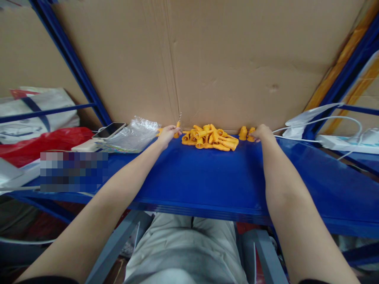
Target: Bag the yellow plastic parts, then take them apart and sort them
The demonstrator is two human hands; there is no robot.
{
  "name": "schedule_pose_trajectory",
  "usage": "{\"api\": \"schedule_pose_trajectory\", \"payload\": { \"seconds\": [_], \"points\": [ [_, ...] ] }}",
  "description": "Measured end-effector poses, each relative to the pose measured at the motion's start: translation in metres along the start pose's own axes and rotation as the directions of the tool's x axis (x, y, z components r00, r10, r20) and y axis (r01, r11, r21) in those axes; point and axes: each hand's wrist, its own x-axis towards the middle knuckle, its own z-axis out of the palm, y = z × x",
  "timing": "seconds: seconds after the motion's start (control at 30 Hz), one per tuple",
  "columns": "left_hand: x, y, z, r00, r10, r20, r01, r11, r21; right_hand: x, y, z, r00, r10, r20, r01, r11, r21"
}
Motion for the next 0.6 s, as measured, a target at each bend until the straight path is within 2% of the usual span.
{"api": "schedule_pose_trajectory", "payload": {
  "seconds": [0.03,0.17,0.3,0.47,0.6],
  "points": [
    [0.001,-0.001,0.0,1.0,0.002,0.002,-0.002,1.0,-0.001,0.0,0.001,0.003,1.0,0.003,0.022,-0.002,1.0,-0.017],
    [0.004,-0.006,0.0,1.0,0.016,0.014,-0.016,1.0,0.004,0.003,0.013,0.017,0.99,-0.135,-0.043,0.13,0.986,-0.101],
    [0.006,-0.009,0.0,0.999,0.031,0.02,-0.031,0.999,0.007,0.011,0.026,0.027,0.977,-0.206,-0.058,0.202,0.977,-0.068],
    [0.007,-0.009,0.002,1.0,0.004,-0.031,-0.004,1.0,-0.004,0.02,0.034,0.032,0.971,-0.215,-0.103,0.213,0.977,-0.026],
    [0.012,-0.014,0.004,0.994,0.011,-0.113,-0.012,1.0,-0.01,0.019,0.038,0.035,0.965,-0.218,-0.146,0.226,0.973,0.04]
  ]
}}
